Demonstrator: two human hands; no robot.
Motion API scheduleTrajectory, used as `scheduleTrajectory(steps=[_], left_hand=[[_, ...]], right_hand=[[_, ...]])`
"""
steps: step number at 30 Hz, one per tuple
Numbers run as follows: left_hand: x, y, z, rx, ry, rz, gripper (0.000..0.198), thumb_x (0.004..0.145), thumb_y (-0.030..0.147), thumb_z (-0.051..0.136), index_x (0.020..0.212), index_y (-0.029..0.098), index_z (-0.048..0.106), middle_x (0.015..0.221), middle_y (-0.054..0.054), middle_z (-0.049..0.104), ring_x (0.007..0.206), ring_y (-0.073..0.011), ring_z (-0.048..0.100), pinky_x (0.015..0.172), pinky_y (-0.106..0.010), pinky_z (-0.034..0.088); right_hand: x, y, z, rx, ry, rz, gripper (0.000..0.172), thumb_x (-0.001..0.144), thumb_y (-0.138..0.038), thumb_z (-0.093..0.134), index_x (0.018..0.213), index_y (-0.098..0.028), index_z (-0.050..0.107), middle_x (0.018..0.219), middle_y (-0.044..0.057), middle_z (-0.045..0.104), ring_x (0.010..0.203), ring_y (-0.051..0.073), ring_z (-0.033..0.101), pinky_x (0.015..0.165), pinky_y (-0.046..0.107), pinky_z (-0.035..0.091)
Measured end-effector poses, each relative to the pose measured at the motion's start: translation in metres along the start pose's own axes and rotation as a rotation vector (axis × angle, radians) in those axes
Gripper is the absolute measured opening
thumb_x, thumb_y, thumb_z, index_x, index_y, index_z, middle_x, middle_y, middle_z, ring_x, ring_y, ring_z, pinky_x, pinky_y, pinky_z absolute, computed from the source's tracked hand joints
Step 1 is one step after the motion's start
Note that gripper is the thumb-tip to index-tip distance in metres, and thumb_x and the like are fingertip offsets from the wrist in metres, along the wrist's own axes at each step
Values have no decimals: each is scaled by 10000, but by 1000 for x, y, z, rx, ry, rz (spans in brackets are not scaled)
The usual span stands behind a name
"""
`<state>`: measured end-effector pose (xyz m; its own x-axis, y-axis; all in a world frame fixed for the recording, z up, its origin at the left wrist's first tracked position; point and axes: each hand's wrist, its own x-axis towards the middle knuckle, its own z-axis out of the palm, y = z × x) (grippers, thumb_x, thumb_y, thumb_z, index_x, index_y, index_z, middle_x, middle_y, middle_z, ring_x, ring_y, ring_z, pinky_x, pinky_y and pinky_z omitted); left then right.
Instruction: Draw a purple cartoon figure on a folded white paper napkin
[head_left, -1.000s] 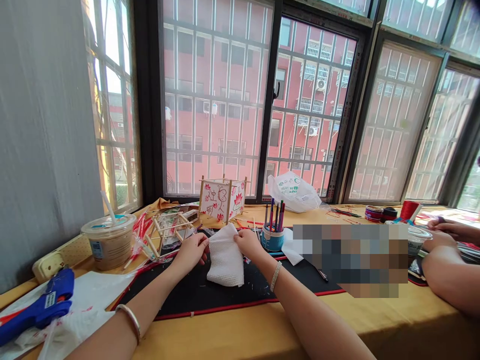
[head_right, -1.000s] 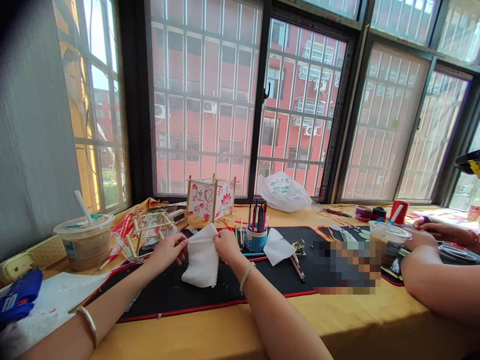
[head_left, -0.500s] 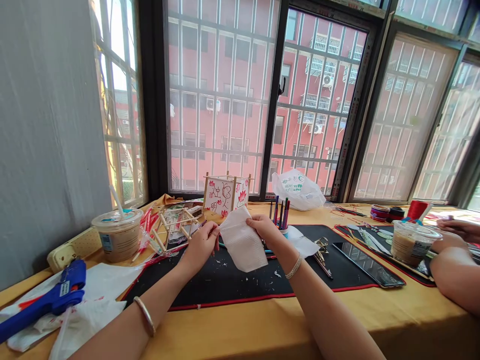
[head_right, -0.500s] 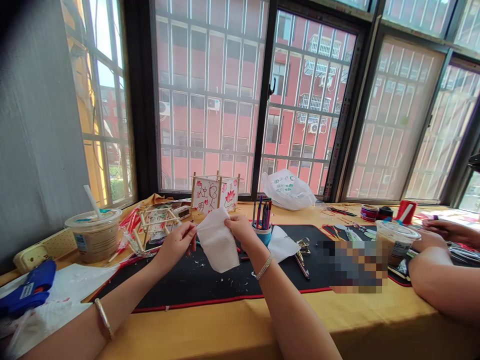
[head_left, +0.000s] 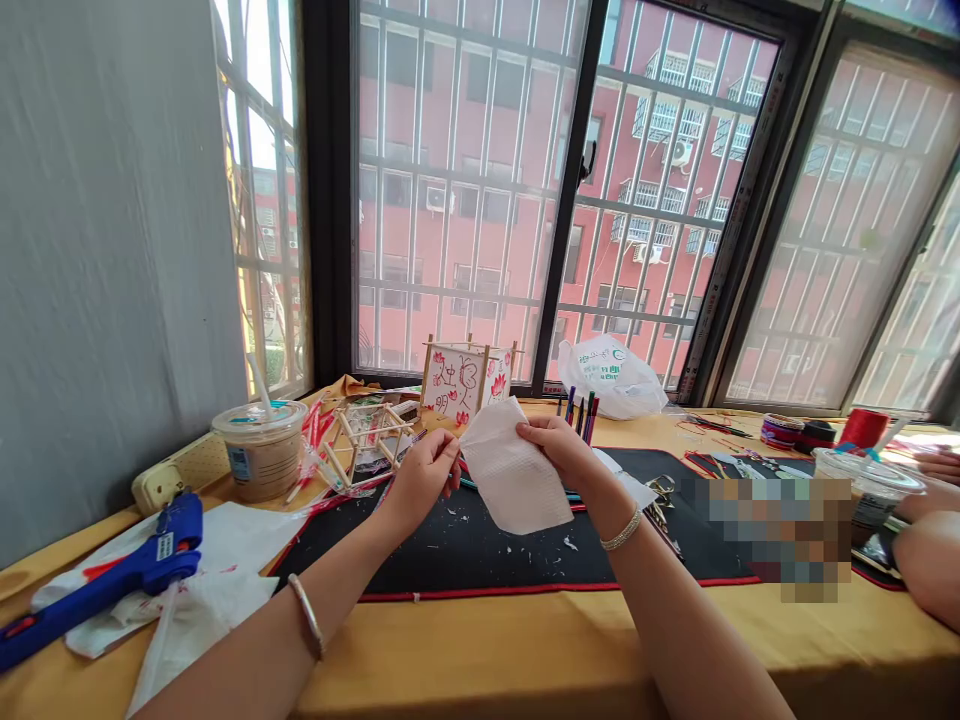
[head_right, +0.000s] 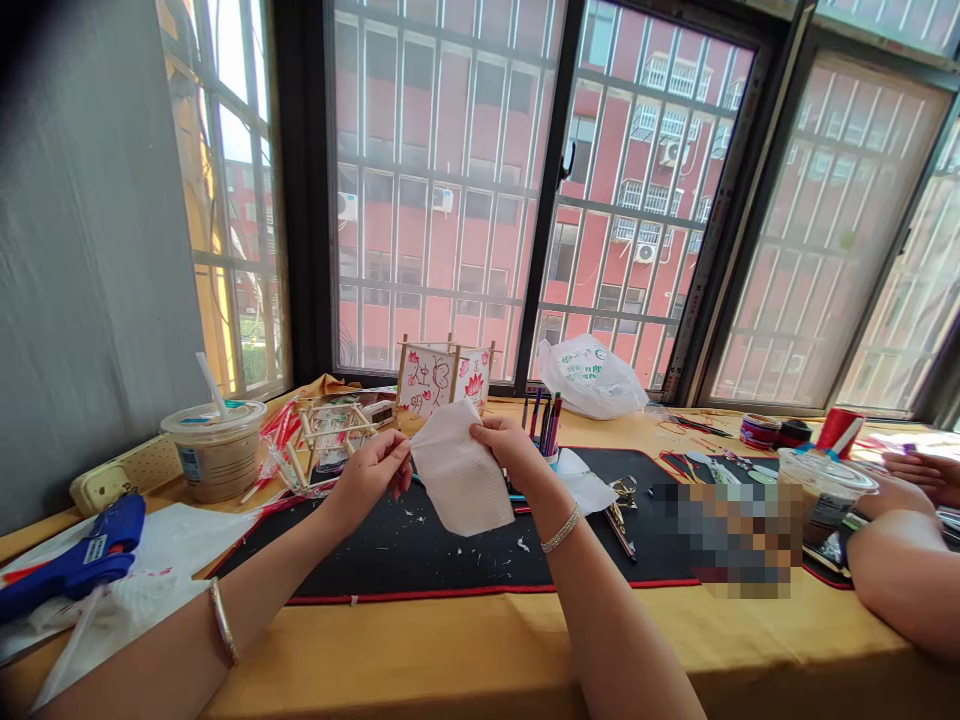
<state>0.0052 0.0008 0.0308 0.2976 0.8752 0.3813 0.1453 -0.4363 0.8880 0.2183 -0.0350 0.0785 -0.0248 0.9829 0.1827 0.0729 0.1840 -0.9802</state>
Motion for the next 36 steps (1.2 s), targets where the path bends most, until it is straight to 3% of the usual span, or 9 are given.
scheduleTrajectory(steps=[5, 10, 17, 24, 30, 36], left_hand=[[4, 0, -12, -52, 82, -9, 302, 936, 423, 530, 1058, 150, 576, 888, -15, 616, 660, -106, 584, 578, -260, 518], [3, -7, -5, -20, 11, -39, 287, 927, 421, 547, 1007, 151, 602, 893, -15, 629, 699, -121, 604, 622, -281, 535], [13, -15, -11, -122, 42, -88, 287, 913, 372, 580, 1102, 157, 574, 1009, -42, 621, 801, -149, 618, 687, -323, 549], [4, 0, -4, -432, -112, -86, 330, 917, 416, 563, 1120, 157, 585, 1103, -67, 626, 943, -195, 627, 827, -409, 537], [5, 4, -7, -575, -59, -43, 323, 904, 367, 592, 1155, 165, 571, 1184, -77, 595, 1028, -219, 601, 877, -440, 518], [2, 4, -2, -687, -163, -186, 346, 917, 410, 563, 1162, 166, 564, 1138, -76, 609, 949, -197, 622, 812, -406, 543]], right_hand=[[0, -7, -18, 115, 140, -120, 321, 747, -466, 711, 771, -153, 641, 645, -4, 637, 574, 135, 574, 577, 270, 442], [-1, -5, -5, 144, 94, -163, 435, 578, -528, 789, 753, -147, 677, 648, 15, 646, 573, 147, 556, 555, 264, 397], [-2, 2, 10, 122, 1, -134, 490, 562, -593, 773, 736, -145, 677, 695, 37, 651, 614, 154, 551, 580, 269, 410], [-3, 12, 26, 22, -79, -103, 410, 596, -526, 771, 696, -139, 678, 643, 14, 606, 577, 127, 470, 530, 249, 316], [-1, 14, 28, -6, -118, -101, 415, 618, -539, 746, 687, -139, 659, 648, 20, 602, 593, 137, 479, 554, 263, 342], [-5, 12, 30, -16, -130, -137, 396, 654, -524, 730, 745, -142, 682, 722, 29, 629, 639, 145, 505, 572, 263, 355]])
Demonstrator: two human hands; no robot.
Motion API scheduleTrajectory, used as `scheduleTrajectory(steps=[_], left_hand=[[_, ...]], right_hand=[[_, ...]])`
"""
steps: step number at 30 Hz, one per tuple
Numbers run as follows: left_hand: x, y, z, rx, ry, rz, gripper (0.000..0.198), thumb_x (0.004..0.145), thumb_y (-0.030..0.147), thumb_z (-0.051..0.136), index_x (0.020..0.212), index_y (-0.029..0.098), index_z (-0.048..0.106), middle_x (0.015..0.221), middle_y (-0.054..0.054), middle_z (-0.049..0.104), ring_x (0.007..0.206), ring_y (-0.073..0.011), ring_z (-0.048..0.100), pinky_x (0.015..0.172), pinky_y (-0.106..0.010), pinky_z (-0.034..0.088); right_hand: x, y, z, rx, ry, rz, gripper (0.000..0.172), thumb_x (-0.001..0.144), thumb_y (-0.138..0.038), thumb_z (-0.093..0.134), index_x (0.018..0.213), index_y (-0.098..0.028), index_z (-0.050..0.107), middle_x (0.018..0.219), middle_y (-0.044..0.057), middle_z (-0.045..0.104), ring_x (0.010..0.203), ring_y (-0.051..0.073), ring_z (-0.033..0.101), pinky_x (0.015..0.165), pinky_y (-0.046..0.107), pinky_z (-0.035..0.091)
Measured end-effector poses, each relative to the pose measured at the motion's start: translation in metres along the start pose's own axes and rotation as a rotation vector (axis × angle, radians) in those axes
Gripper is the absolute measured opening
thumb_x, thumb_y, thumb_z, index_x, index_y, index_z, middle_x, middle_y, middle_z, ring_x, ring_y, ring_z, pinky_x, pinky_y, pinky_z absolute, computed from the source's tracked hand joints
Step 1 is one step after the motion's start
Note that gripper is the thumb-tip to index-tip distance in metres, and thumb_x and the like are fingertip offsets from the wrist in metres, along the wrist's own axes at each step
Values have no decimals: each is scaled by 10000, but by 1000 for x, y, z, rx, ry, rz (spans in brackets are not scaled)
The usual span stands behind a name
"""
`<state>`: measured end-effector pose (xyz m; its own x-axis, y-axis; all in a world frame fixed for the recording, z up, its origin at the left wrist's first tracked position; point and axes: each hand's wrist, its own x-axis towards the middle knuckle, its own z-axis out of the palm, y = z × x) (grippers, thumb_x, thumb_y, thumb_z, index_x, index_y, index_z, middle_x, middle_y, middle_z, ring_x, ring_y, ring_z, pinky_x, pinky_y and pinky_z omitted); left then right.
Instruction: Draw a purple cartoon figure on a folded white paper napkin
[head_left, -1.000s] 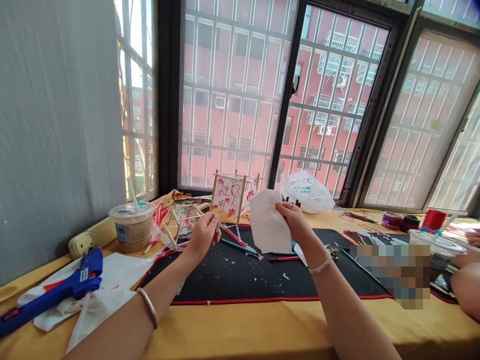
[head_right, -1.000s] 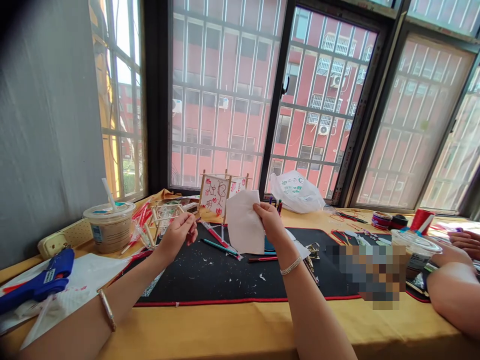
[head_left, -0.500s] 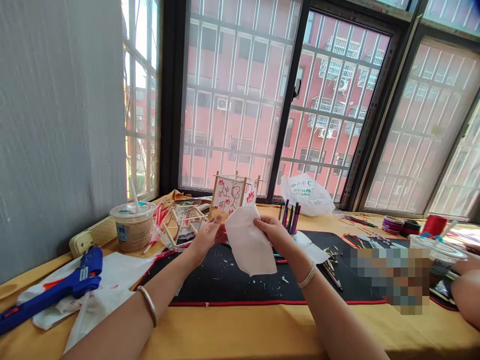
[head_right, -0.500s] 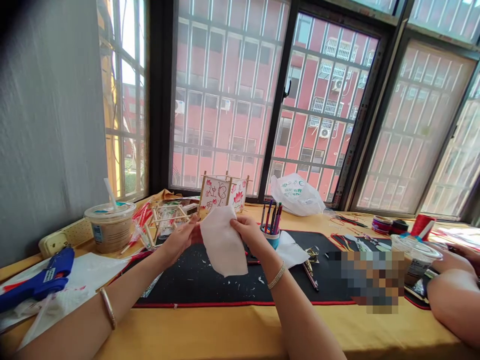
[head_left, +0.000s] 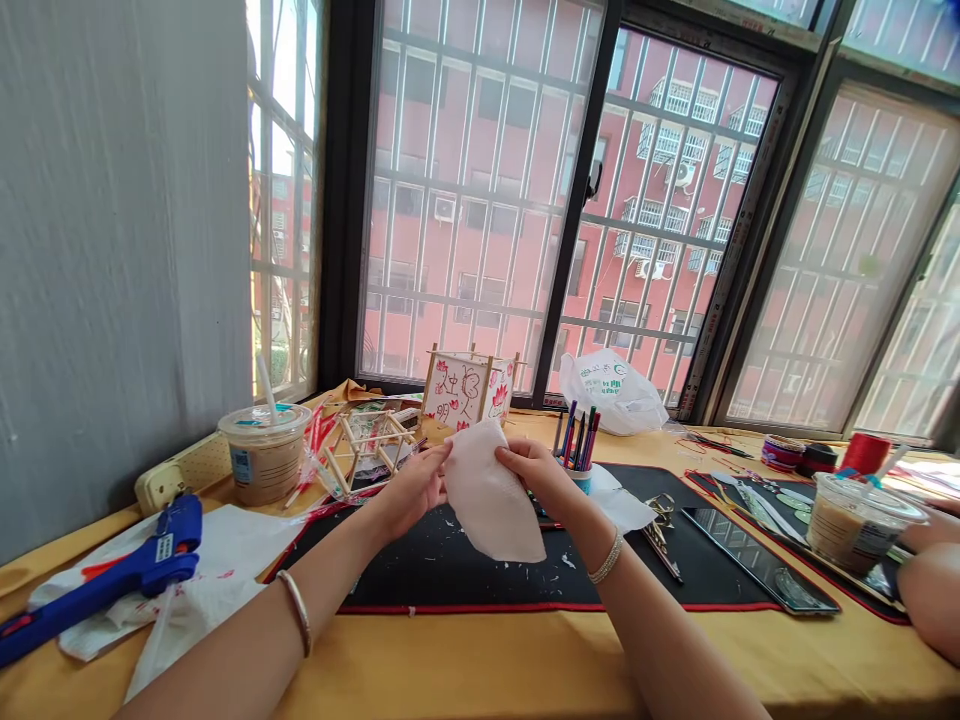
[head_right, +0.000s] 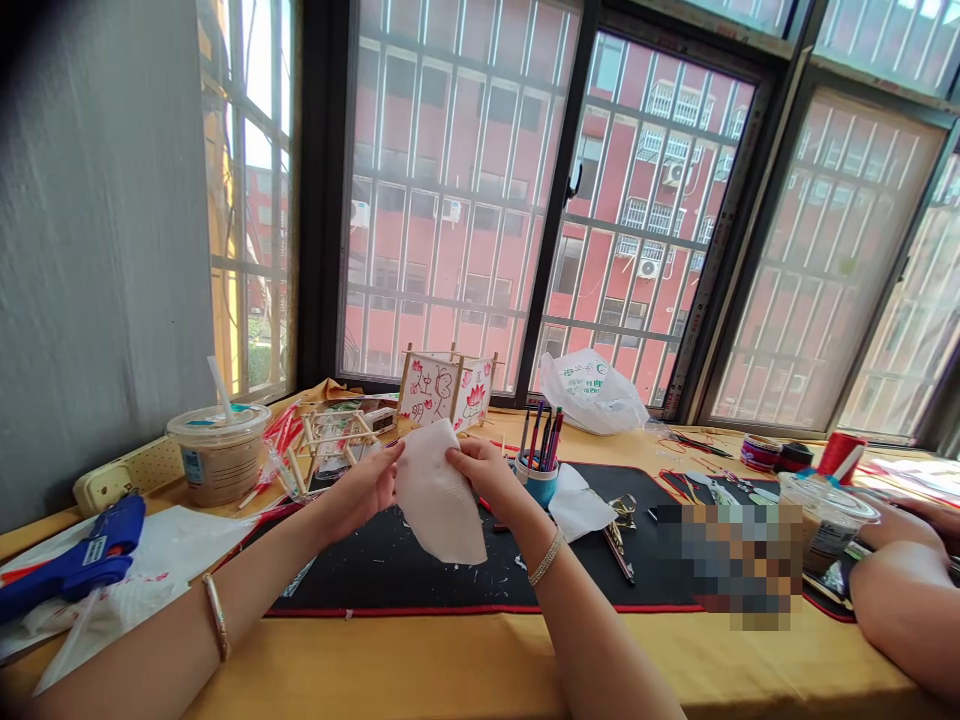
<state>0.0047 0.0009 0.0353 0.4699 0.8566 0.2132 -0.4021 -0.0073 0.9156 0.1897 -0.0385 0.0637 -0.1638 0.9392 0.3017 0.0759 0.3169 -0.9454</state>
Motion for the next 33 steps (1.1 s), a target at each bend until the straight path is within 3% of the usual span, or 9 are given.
scheduleTrajectory(steps=[8, 16, 24, 33], left_hand=[[7, -1, -11, -32, 98, 55, 276, 911, 348, 587, 1112, 159, 581, 1100, -61, 617, 906, -176, 623, 775, -368, 549], [5, 5, -11, 33, 165, 106, 286, 910, 339, 589, 1134, 163, 575, 1122, -67, 612, 931, -186, 623, 785, -379, 552], [3, 5, -9, 154, 232, 230, 340, 900, 304, 607, 1207, 176, 540, 1171, -74, 593, 970, -201, 617, 800, -394, 553], [4, 1, -13, 240, 193, 252, 356, 896, 305, 613, 1218, 177, 534, 1171, -73, 595, 966, -201, 619, 815, -405, 549]], right_hand=[[6, 12, 4, -19, -8, 14, 370, 696, -491, 725, 791, -134, 700, 715, 25, 642, 630, 138, 508, 574, 262, 376], [15, 28, -3, -43, -21, 66, 225, 929, -346, 575, 934, -129, 631, 848, 13, 640, 692, 125, 605, 628, 280, 513], [18, 36, -4, -65, -9, 61, 244, 942, -345, 562, 1048, -133, 620, 981, 45, 654, 805, 158, 645, 707, 332, 555], [19, 35, -4, -103, 17, -7, 234, 938, -339, 570, 1025, -130, 628, 981, 44, 658, 822, 163, 647, 733, 344, 551]])
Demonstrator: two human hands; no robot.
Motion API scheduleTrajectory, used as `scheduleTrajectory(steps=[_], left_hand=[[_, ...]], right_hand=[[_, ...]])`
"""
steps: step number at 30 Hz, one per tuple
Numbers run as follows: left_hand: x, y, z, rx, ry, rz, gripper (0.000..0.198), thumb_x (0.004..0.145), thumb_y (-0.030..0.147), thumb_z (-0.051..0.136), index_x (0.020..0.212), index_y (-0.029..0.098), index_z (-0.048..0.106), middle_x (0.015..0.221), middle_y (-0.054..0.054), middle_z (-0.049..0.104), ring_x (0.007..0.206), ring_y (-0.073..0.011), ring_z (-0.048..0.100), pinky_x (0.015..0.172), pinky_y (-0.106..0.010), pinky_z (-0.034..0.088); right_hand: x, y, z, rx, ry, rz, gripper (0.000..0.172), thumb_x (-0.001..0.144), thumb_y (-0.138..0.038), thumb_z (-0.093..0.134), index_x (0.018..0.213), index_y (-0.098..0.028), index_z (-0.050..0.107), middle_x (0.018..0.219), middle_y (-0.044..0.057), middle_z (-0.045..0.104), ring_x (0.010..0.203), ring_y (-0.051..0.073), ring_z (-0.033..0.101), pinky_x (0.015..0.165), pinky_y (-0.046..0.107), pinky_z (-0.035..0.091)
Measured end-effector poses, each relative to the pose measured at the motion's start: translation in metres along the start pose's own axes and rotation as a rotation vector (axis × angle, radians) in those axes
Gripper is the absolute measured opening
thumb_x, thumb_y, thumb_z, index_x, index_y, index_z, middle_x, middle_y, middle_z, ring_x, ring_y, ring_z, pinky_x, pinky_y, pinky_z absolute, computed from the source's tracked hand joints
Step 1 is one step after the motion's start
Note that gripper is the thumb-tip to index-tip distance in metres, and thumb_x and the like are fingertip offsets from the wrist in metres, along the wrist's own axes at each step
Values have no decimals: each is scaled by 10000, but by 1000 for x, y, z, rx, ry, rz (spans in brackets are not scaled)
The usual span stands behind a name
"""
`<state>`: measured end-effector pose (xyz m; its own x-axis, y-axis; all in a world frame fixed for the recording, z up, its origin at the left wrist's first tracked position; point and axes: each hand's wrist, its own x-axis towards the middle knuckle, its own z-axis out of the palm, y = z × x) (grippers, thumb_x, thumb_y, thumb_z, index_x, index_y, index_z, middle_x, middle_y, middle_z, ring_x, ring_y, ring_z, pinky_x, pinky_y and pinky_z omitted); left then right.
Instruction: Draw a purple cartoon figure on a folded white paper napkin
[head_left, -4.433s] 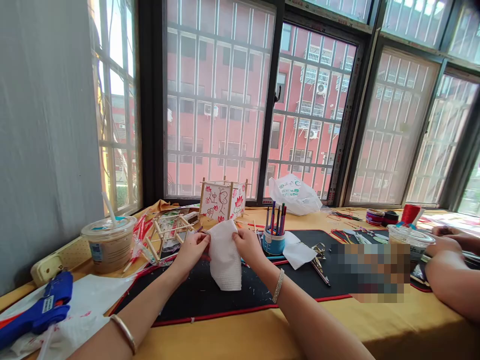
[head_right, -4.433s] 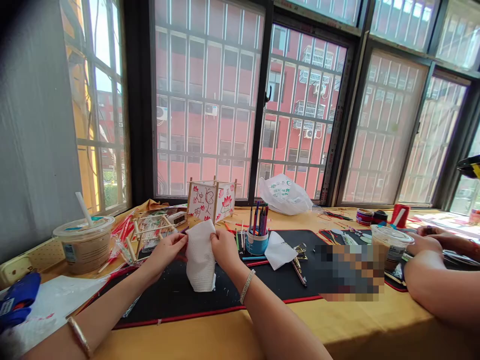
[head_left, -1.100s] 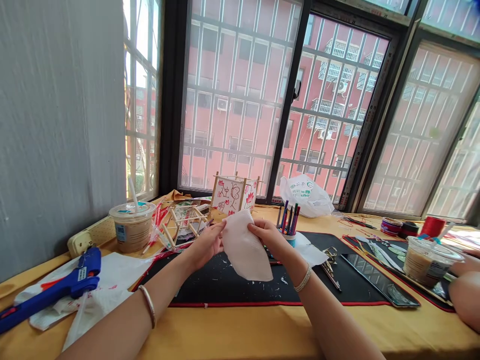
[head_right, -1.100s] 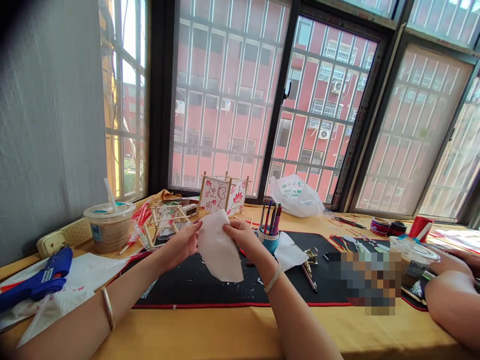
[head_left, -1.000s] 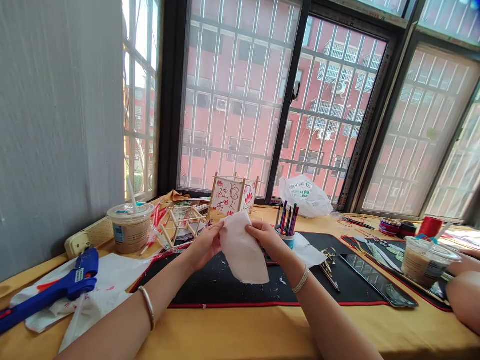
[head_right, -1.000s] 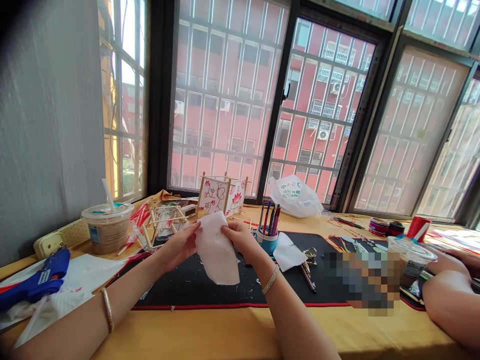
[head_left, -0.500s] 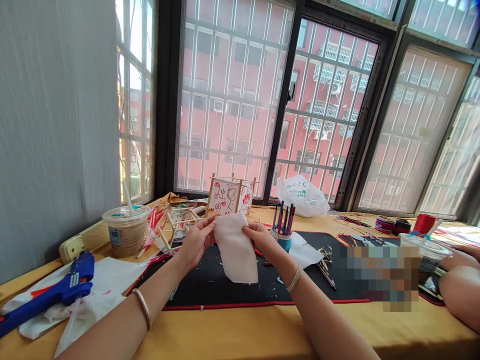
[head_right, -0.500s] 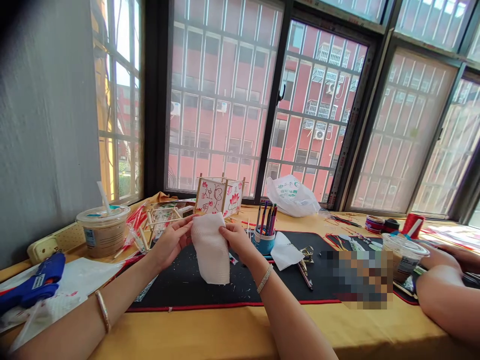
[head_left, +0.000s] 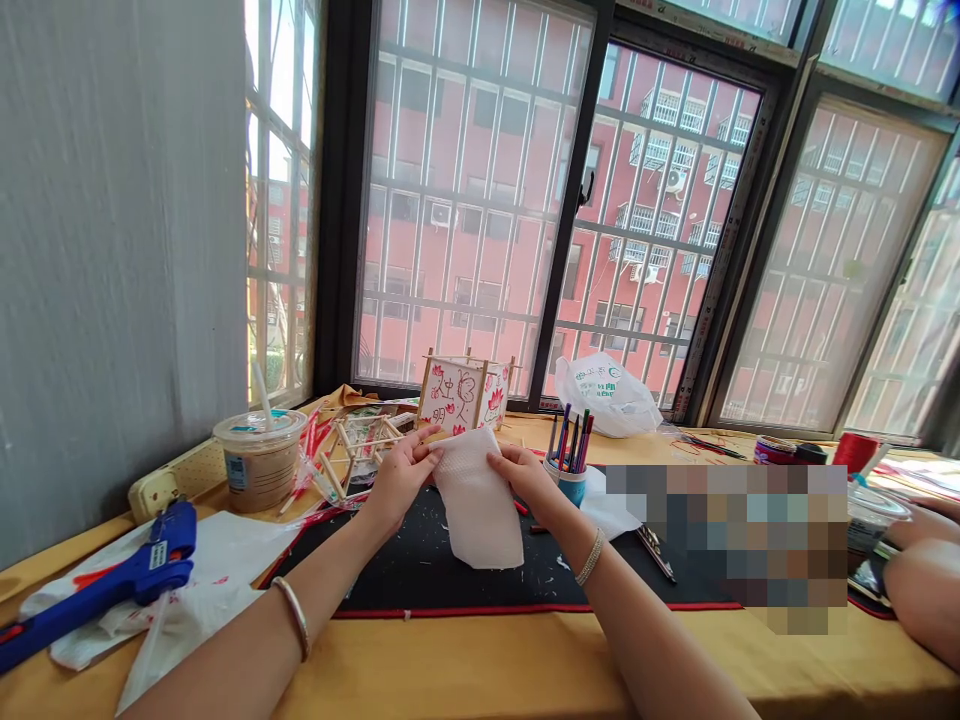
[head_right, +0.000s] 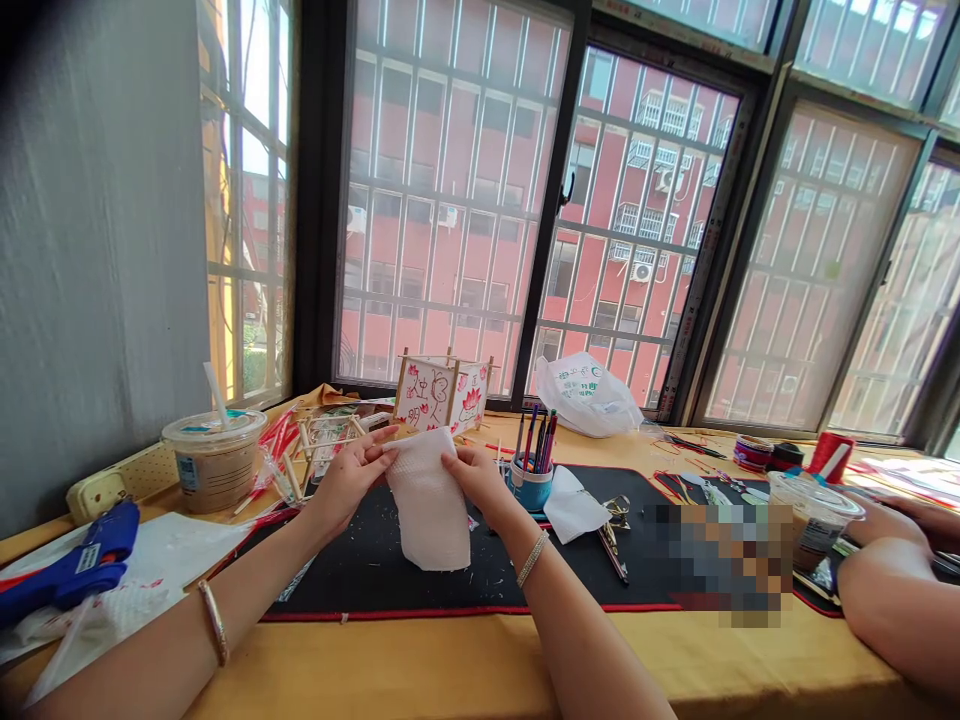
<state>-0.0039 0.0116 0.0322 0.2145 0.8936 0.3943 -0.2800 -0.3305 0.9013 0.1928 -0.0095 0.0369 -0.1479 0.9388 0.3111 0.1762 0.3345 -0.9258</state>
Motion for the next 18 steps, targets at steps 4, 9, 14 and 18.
scheduleTrajectory(steps=[4, 9, 14, 18], left_hand=[[-2, 1, 3, 9, -48, -11, 367, 897, 305, 612, 1231, 180, 526, 1166, -72, 598, 951, -197, 624, 807, -401, 552], [-4, 4, 5, -6, -86, -15, 370, 899, 314, 609, 1233, 179, 526, 1168, -73, 600, 962, -201, 624, 824, -412, 547], [-5, 7, 7, -13, -81, -27, 355, 910, 346, 588, 1217, 175, 534, 1152, -73, 603, 946, -196, 624, 806, -400, 549], [-7, 10, 9, -9, -71, -13, 341, 908, 343, 592, 1198, 171, 543, 1134, -69, 607, 927, -191, 625, 786, -387, 553]], right_hand=[[-1, 0, -1, -35, 84, -35, 263, 939, -359, 564, 1062, -134, 619, 1007, 49, 653, 834, 171, 647, 727, 345, 555], [-1, 0, -2, -86, 140, -48, 251, 937, -353, 568, 1038, -131, 627, 1000, 46, 655, 848, 177, 647, 746, 356, 552], [1, -1, -2, -109, 156, -64, 231, 931, -337, 580, 1017, -129, 631, 987, 41, 658, 842, 175, 648, 744, 352, 552], [1, -4, -2, -93, 179, -100, 244, 937, -355, 567, 993, -128, 634, 965, 37, 658, 837, 174, 646, 747, 354, 547]])
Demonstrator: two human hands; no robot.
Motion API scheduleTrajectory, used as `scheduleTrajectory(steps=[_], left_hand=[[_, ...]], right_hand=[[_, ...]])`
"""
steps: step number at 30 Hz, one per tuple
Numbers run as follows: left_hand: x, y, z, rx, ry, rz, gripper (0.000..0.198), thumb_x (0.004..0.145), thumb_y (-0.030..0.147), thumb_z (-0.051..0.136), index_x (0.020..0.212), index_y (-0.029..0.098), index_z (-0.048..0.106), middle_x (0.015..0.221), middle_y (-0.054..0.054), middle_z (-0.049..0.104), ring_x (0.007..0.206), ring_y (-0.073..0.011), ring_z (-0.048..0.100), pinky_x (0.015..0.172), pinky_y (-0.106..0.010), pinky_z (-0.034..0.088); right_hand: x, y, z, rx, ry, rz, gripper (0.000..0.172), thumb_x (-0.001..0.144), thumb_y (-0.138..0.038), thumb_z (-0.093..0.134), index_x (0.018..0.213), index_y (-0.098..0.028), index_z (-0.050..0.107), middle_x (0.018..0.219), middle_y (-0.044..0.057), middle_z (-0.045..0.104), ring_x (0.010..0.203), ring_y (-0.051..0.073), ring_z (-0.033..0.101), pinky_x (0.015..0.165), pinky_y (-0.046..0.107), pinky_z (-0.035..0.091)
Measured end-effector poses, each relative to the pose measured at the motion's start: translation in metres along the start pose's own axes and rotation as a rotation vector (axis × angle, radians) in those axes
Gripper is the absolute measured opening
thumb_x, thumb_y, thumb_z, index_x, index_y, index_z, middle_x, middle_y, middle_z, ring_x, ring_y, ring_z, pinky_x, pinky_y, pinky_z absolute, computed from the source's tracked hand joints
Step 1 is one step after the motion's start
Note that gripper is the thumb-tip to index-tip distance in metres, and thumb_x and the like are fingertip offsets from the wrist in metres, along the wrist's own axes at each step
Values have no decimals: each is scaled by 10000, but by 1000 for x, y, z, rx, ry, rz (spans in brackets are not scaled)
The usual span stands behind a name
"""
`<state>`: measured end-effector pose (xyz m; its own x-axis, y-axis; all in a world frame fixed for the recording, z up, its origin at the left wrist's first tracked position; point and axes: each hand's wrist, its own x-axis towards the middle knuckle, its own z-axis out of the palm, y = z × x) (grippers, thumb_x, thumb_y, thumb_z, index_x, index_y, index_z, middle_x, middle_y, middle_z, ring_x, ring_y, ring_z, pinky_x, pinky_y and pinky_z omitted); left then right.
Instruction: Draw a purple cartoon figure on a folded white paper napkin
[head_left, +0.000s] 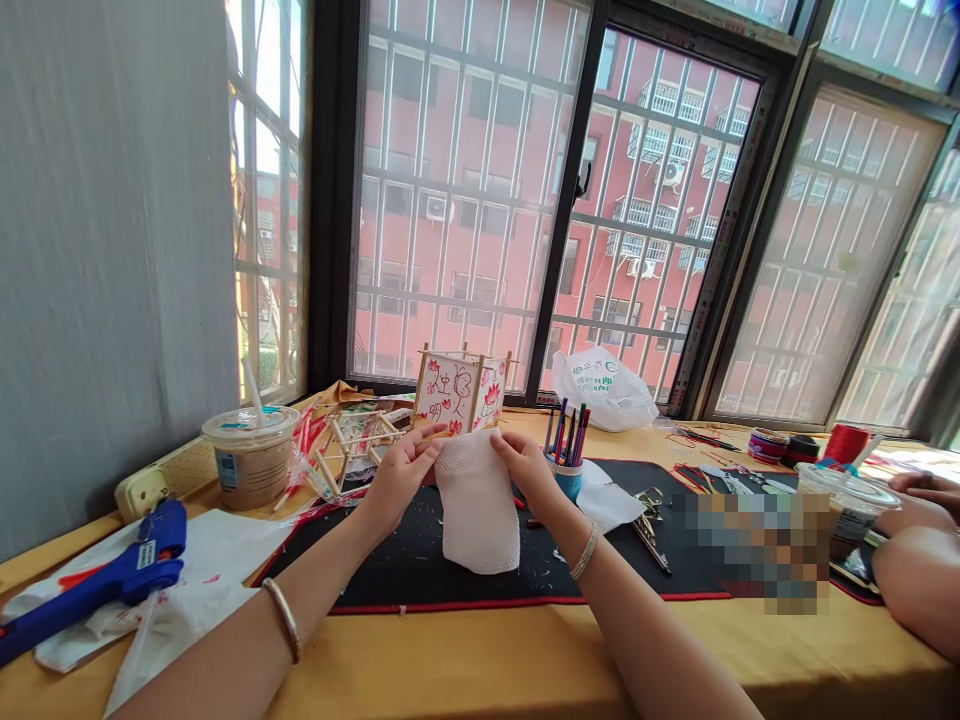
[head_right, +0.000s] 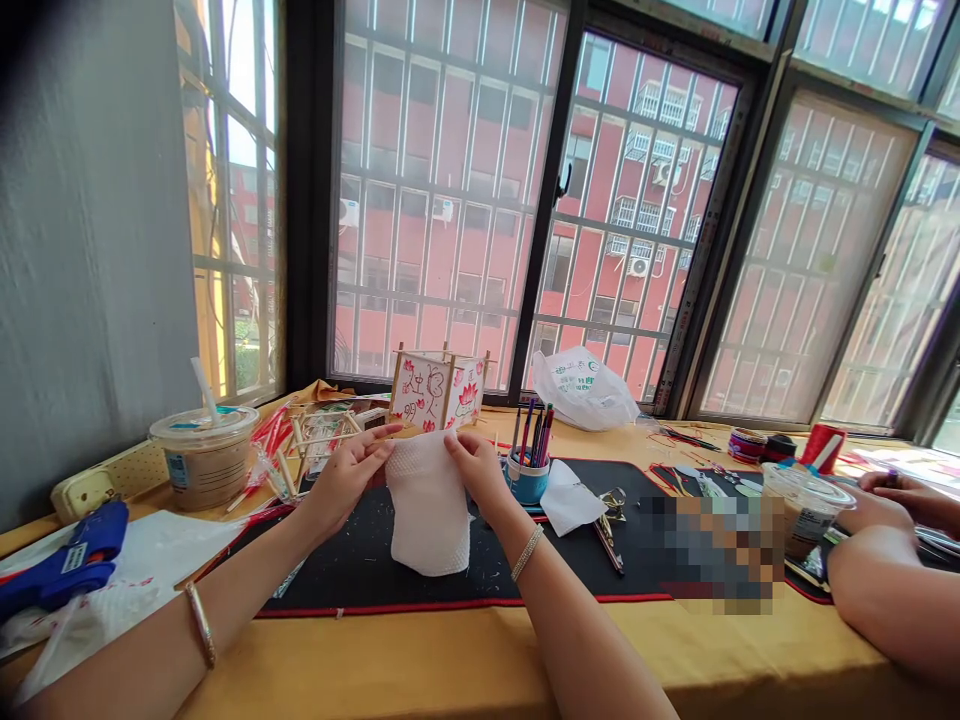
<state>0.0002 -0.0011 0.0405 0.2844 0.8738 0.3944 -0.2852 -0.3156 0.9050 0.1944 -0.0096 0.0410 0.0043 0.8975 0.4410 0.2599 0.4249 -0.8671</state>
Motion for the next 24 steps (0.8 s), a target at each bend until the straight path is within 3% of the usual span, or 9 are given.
scheduleTrajectory(steps=[8, 19, 24], left_hand=[[-4, 6, 3, 32, 48, 26, 343, 916, 372, 574, 1192, 171, 543, 1094, -63, 616, 871, -175, 629, 726, -352, 557], [-5, 6, -1, 189, -45, 36, 215, 895, 333, 609, 1023, 161, 622, 1096, -50, 625, 952, -194, 613, 799, -372, 544], [-2, 3, -1, 201, -84, 22, 230, 890, 318, 619, 1065, 170, 621, 1146, -57, 622, 1003, -208, 609, 862, -411, 529]], right_hand=[[-1, -5, -1, 31, 42, -35, 216, 934, -335, 575, 967, -129, 633, 940, 31, 656, 815, 164, 641, 728, 339, 546], [-5, -9, -1, 15, 89, -31, 233, 934, -349, 571, 969, -129, 636, 943, 31, 658, 821, 169, 643, 736, 345, 545], [-4, -5, 3, 24, 102, -34, 232, 933, -351, 573, 959, -129, 637, 939, 31, 658, 827, 171, 642, 746, 349, 541]])
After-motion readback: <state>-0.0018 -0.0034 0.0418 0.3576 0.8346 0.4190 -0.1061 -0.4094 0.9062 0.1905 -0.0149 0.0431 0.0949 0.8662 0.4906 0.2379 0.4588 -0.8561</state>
